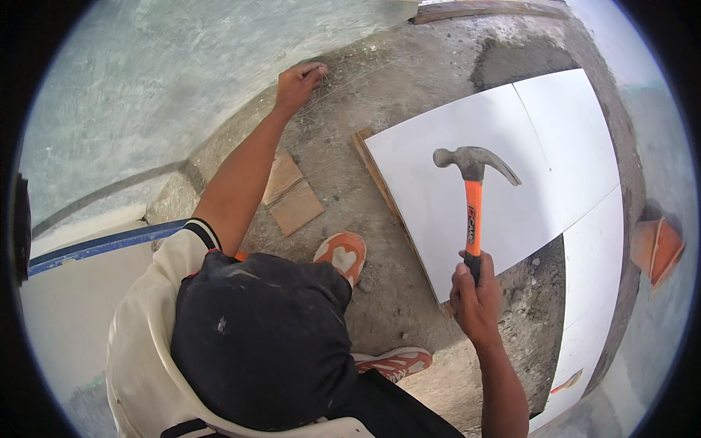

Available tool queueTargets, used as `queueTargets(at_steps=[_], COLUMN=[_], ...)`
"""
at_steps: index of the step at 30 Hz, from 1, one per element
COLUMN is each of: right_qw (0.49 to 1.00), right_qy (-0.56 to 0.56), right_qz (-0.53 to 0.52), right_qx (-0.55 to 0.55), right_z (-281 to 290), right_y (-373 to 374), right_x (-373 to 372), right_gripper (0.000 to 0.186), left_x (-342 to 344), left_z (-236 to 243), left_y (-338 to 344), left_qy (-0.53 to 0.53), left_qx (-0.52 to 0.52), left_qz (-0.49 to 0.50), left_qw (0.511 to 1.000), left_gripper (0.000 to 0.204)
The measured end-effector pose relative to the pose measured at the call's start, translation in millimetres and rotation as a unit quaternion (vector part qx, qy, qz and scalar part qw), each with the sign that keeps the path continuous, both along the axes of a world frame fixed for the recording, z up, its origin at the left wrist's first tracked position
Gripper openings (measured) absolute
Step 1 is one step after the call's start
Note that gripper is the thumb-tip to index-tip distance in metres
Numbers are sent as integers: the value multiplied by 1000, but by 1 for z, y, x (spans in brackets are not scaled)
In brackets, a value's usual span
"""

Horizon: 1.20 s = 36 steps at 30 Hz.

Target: The person installs white floor tiles by positioning them on a prepared surface, using a hammer to tap them into place, and adjusting alignment with a string line. The person also uses a trowel to spread mortar and a brush to clean the tiles.

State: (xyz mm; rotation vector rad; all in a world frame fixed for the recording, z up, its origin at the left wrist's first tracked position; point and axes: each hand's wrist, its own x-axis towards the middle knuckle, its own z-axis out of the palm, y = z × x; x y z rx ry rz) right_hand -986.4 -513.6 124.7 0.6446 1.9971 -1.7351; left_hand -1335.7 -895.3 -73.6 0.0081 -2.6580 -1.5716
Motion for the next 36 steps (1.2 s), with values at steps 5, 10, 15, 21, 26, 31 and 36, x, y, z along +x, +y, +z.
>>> queueTargets(at_steps=[5, 10, 15, 21, 26, 31, 36], right_qw=[1000, 998, 998, 997, 996, 995, 994], right_qy=[0, 53, 55, 76, 80, 87, 95], right_qz=[-22, -26, -15, -22, -38, -42, -50], right_qx=[-16, -19, -9, 3, 11, 15, 15], right_z=[-15, -22, -25, -31, -29, -28, -30], right_y=[-26, -47, -53, -55, -48, -40, -39], right_x=[-21, -39, -50, -54, -56, -59, -59], right_gripper=[34, 50, 47, 48, 49, 49, 48], left_x=[-3, -4, -6, -11, -10, -11, -11], left_z=[-6, -8, -16, -19, -22, -24, -23], left_y=[-3, -6, -7, -11, -11, -10, -11], left_qy=[1, 43, 53, 44, 35, 40, 40], left_qx=[2, -19, 0, -4, -13, 11, 4], left_qz=[-6, -20, -21, -25, -23, -18, -14], left_qw=[1000, 999, 998, 999, 999, 999, 999], left_gripper=[23, 22, 20, 20, 23, 24, 24])
